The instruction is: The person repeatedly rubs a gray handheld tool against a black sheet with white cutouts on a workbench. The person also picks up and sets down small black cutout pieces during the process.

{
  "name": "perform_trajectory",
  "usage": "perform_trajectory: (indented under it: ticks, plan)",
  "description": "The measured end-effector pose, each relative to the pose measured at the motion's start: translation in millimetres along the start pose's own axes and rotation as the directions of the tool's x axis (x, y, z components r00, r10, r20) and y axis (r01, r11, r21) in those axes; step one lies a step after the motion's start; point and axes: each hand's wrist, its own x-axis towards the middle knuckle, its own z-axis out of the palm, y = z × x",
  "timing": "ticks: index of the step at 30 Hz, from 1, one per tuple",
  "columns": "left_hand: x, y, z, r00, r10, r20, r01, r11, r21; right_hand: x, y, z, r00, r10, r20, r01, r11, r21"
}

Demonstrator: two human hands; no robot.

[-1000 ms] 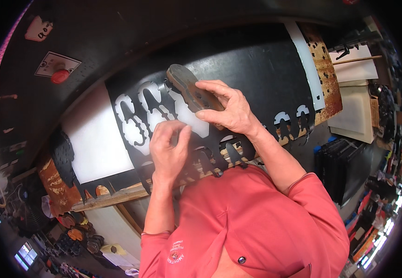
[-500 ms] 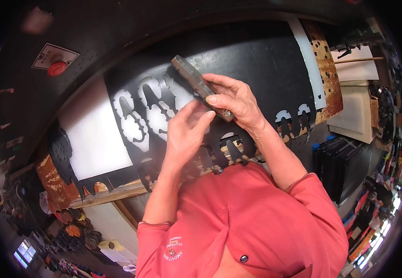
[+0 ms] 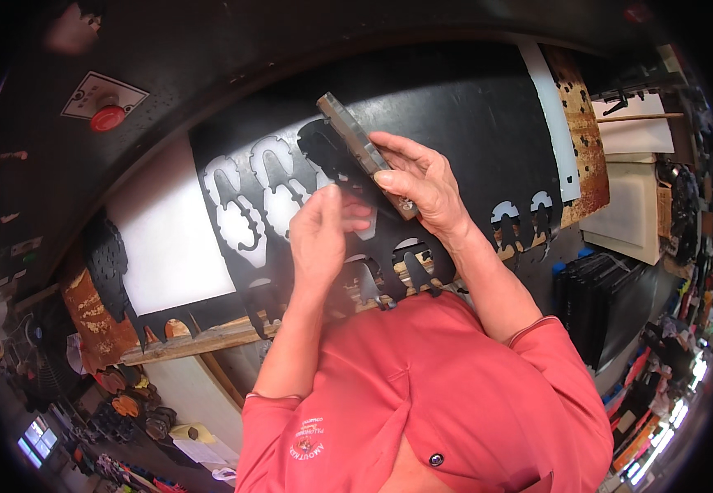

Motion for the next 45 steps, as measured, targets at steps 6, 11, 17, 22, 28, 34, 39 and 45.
perform_trajectory:
  ticks: [6,11,17,22,28,34,39,45]
  plan:
    - [5,1,2,0.996,0.084,-0.032,-0.069,0.942,0.33,-1,2,0,1.0,-0.006,-0.009,0.006,0.999,-0.04]
    - [-12,-9,-19,0.975,0.162,-0.154,-0.092,0.92,0.381,0,1,0,0.999,-0.019,-0.034,0.018,0.999,-0.028]
    - [-52,3,-64,0.92,0.209,-0.331,-0.059,0.91,0.411,-2,1,-4,0.999,0.019,-0.042,-0.018,1.0,0.022]
    - [-73,50,-127,0.87,0.161,-0.466,0.103,0.864,0.492,-1,5,-4,0.998,0.029,-0.047,-0.029,0.999,0.015]
    - [-46,53,-170,0.904,0.327,-0.277,-0.151,0.848,0.509,1,9,-5,0.999,-0.04,-0.011,0.04,0.999,-0.02]
    - [4,83,-233,0.754,0.493,-0.435,-0.089,0.733,0.675,1,10,-6,0.998,-0.062,-0.018,0.061,0.996,-0.062]
    - [36,104,-325,0.46,0.762,-0.456,0.116,0.458,0.881,4,10,-5,0.996,-0.093,-0.011,0.092,0.993,-0.08]
    - [35,114,-366,0.376,0.794,-0.477,0.561,0.215,0.799,1,11,-6,0.996,-0.076,-0.038,0.072,0.994,-0.085]
